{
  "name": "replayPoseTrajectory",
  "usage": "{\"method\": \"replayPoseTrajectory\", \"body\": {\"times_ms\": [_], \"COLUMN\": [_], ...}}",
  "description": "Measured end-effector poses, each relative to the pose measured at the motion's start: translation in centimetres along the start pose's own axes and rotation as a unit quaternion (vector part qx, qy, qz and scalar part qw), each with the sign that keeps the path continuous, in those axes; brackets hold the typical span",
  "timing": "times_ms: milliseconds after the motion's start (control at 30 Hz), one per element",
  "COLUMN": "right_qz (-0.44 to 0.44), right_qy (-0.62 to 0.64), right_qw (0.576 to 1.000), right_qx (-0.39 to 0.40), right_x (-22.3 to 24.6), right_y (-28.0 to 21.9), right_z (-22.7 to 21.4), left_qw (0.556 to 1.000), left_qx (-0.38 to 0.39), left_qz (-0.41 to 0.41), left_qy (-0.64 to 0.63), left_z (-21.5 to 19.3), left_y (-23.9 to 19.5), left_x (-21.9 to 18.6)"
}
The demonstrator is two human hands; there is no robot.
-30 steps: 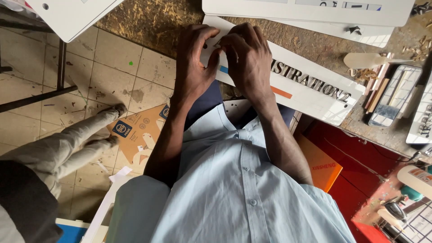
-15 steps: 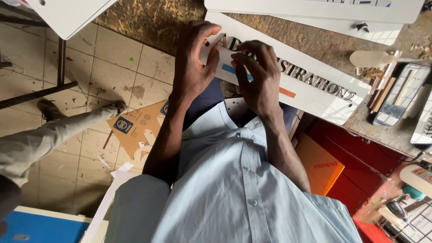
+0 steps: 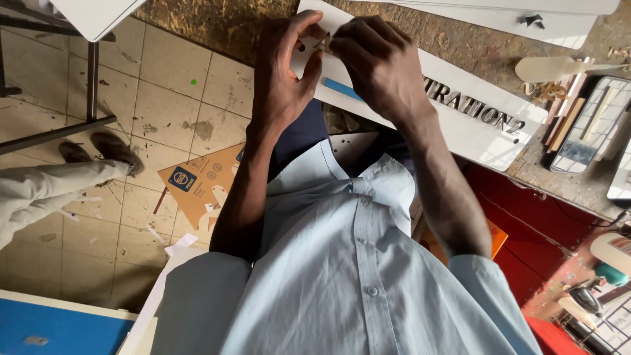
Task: Assembling office signs by manually applying colored vinyl strips and text elements to plastic boards.
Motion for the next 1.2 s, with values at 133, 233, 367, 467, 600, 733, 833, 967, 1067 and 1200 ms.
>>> {"method": "replayPoseTrajectory", "body": {"times_ms": [133,233,367,467,600,733,833,967,1067,1200], "right_qz": [-0.056,-0.098,-0.156,-0.169,-0.170,-0.179,-0.163,-0.163,-0.165,-0.154], "right_qy": [-0.042,-0.124,-0.162,-0.159,-0.196,-0.180,-0.157,-0.160,-0.174,-0.165], "right_qw": [0.997,0.985,0.970,0.968,0.957,0.960,0.964,0.961,0.955,0.959], "right_qx": [0.028,0.066,0.093,0.100,0.131,0.117,0.142,0.155,0.174,0.172], "right_x": [-0.9,-1.1,-0.9,-1.0,-1.7,-1.5,-1.5,-1.3,-1.3,-1.1], "right_y": [0.7,1.1,1.2,1.4,0.8,1.0,1.1,1.1,1.3,1.5], "right_z": [0.6,0.7,0.4,0.6,1.9,1.4,1.6,1.5,1.8,1.7], "left_qw": [1.000,1.000,1.000,1.000,1.000,0.999,1.000,0.999,0.999,1.000], "left_qx": [-0.002,0.006,-0.004,-0.005,-0.004,-0.014,-0.010,-0.011,-0.014,-0.008], "left_qz": [-0.002,-0.016,-0.001,0.006,-0.003,0.011,0.016,0.019,0.019,0.012], "left_qy": [0.022,0.017,0.013,0.012,0.015,0.027,0.011,0.023,0.022,0.009], "left_z": [0.0,-0.1,0.2,0.3,0.4,0.4,0.4,0.4,0.4,0.4], "left_y": [-0.1,-0.1,-0.4,-0.3,-0.5,-0.3,-0.2,-0.3,-0.2,-0.2], "left_x": [0.0,-0.1,0.5,0.7,1.1,0.9,0.8,0.8,0.8,0.8]}}
Point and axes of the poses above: each hand's wrist, its own y-axis towards the middle knuckle, its own z-axis out of the palm, x = y × z, the point moved 5 cm from there along y, towards the middle knuckle
